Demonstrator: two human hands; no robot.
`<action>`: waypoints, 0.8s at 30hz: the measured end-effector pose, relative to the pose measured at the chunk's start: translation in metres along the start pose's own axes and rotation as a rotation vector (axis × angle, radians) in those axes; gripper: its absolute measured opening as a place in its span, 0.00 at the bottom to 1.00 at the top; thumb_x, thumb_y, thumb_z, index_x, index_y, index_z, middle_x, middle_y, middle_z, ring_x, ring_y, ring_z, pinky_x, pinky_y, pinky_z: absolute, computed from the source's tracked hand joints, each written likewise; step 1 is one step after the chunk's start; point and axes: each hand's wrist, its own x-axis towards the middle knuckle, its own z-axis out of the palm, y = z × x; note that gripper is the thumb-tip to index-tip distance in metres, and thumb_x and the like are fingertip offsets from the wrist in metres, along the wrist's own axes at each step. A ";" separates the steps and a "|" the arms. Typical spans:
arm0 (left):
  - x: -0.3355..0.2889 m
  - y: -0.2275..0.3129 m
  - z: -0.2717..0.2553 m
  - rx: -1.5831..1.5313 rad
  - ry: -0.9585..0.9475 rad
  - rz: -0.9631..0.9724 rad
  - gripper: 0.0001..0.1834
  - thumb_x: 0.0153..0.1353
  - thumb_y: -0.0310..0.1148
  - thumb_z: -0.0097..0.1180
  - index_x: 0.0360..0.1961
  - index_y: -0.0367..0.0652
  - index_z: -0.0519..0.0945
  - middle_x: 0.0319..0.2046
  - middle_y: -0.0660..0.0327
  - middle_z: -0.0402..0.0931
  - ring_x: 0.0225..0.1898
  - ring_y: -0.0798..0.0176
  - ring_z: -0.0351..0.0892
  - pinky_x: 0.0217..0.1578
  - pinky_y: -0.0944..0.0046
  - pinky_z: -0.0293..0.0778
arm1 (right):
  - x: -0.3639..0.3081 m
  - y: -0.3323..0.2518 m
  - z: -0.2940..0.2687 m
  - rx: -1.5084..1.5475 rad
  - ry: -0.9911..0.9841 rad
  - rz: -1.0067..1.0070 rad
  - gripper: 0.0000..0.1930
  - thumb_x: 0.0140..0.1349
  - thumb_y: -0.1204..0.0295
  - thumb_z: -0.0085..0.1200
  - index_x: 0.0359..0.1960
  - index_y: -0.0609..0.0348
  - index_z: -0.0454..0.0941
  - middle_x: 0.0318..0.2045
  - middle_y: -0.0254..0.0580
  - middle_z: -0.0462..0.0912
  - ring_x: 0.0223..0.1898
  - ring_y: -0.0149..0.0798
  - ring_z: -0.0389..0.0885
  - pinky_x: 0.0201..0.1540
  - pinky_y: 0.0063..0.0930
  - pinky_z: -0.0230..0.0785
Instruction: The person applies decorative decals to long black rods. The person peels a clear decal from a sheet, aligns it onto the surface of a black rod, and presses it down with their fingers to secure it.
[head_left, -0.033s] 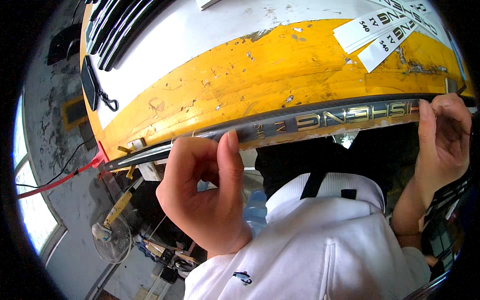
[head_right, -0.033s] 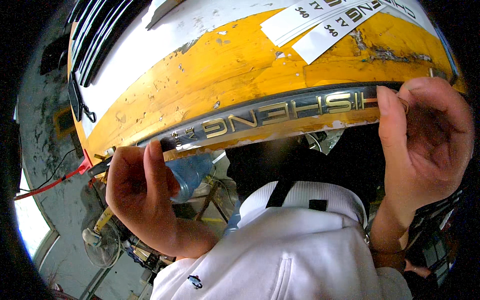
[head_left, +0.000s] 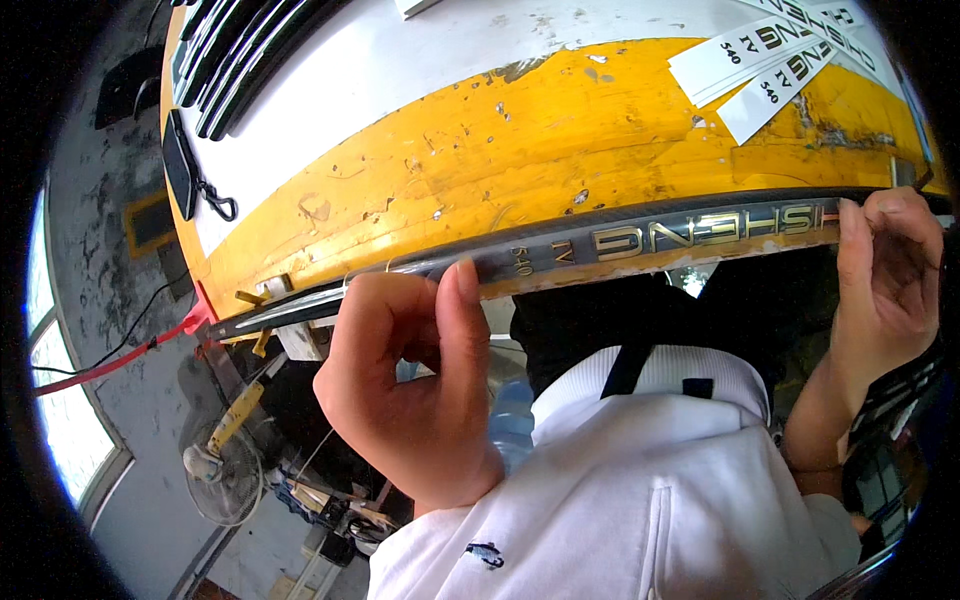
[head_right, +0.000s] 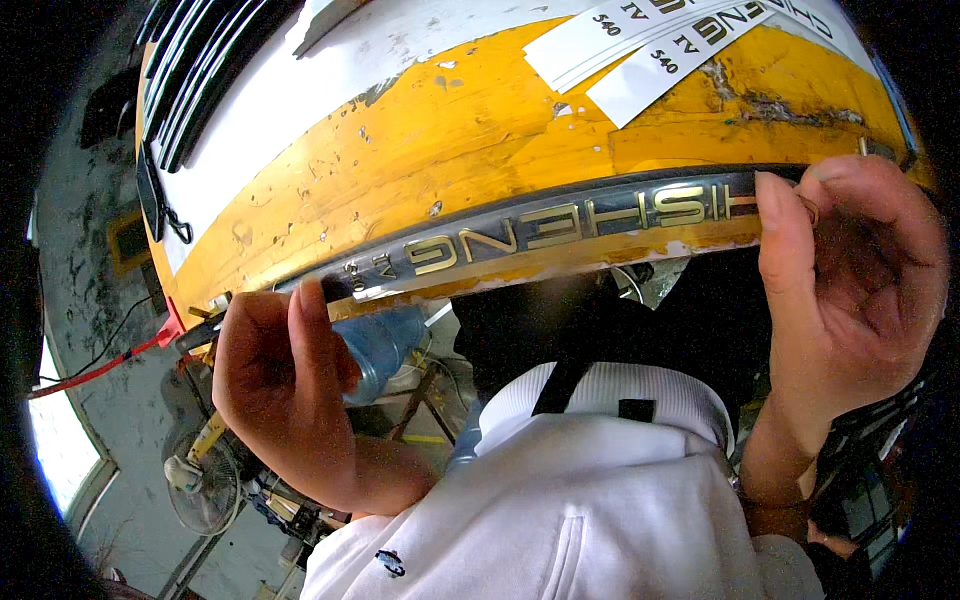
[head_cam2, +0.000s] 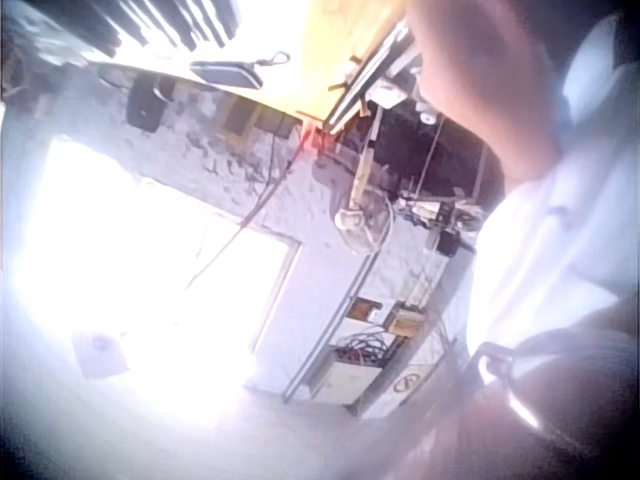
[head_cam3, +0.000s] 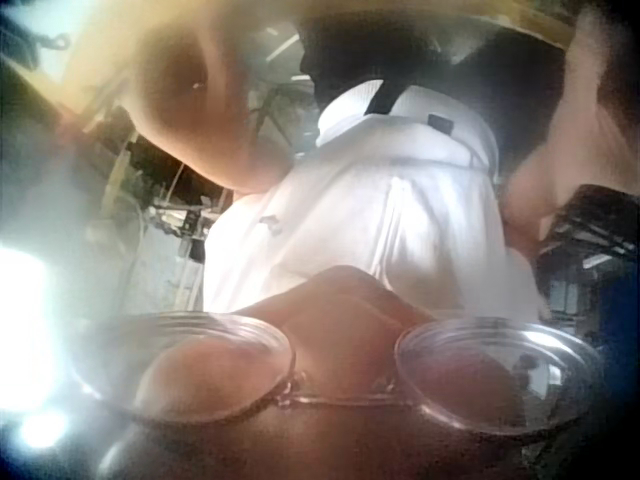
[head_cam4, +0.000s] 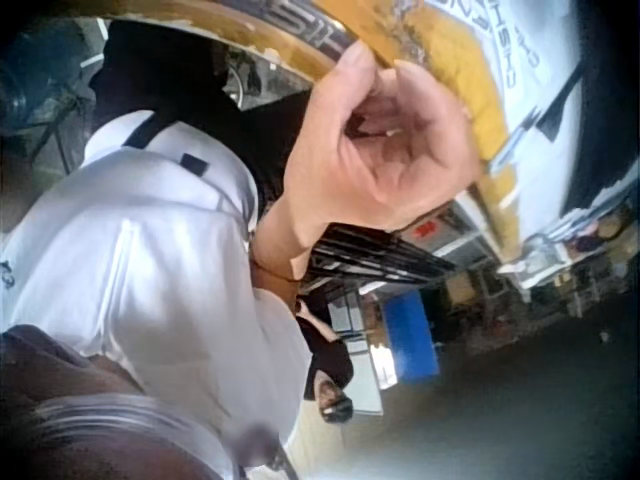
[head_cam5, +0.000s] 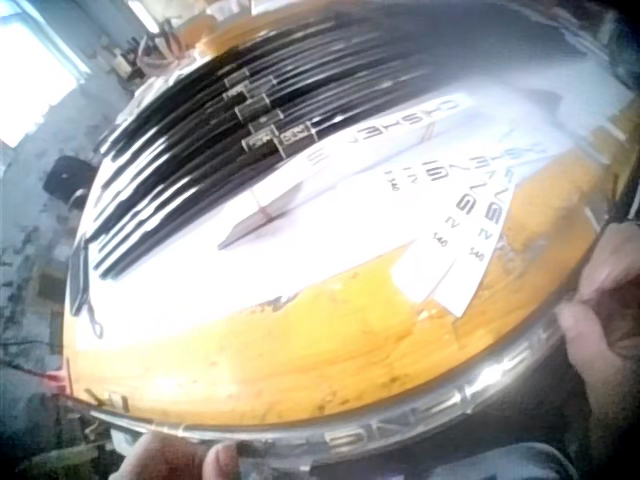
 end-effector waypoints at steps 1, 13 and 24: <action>0.000 -0.001 0.000 0.006 0.002 0.011 0.12 0.56 0.23 0.63 0.21 0.38 0.71 0.15 0.69 0.69 0.18 0.81 0.63 0.20 0.81 0.59 | 0.000 0.002 0.001 0.011 0.000 -0.027 0.13 0.57 0.89 0.55 0.42 0.63 0.72 0.37 0.43 0.76 0.36 0.29 0.76 0.42 0.20 0.71; -0.004 -0.027 -0.001 0.470 0.254 0.749 0.14 0.53 0.23 0.64 0.42 0.41 0.80 0.24 0.68 0.64 0.19 0.75 0.56 0.19 0.76 0.54 | 0.000 0.004 0.004 -0.001 0.037 -0.039 0.13 0.56 0.90 0.55 0.40 0.63 0.72 0.34 0.43 0.77 0.33 0.28 0.76 0.39 0.19 0.72; -0.015 -0.047 0.027 0.295 0.078 0.794 0.25 0.49 0.21 0.61 0.52 0.36 0.79 0.16 0.68 0.61 0.16 0.72 0.58 0.18 0.75 0.60 | -0.002 0.006 0.004 0.036 0.073 0.048 0.11 0.57 0.89 0.54 0.40 0.64 0.72 0.32 0.41 0.76 0.31 0.26 0.74 0.37 0.16 0.68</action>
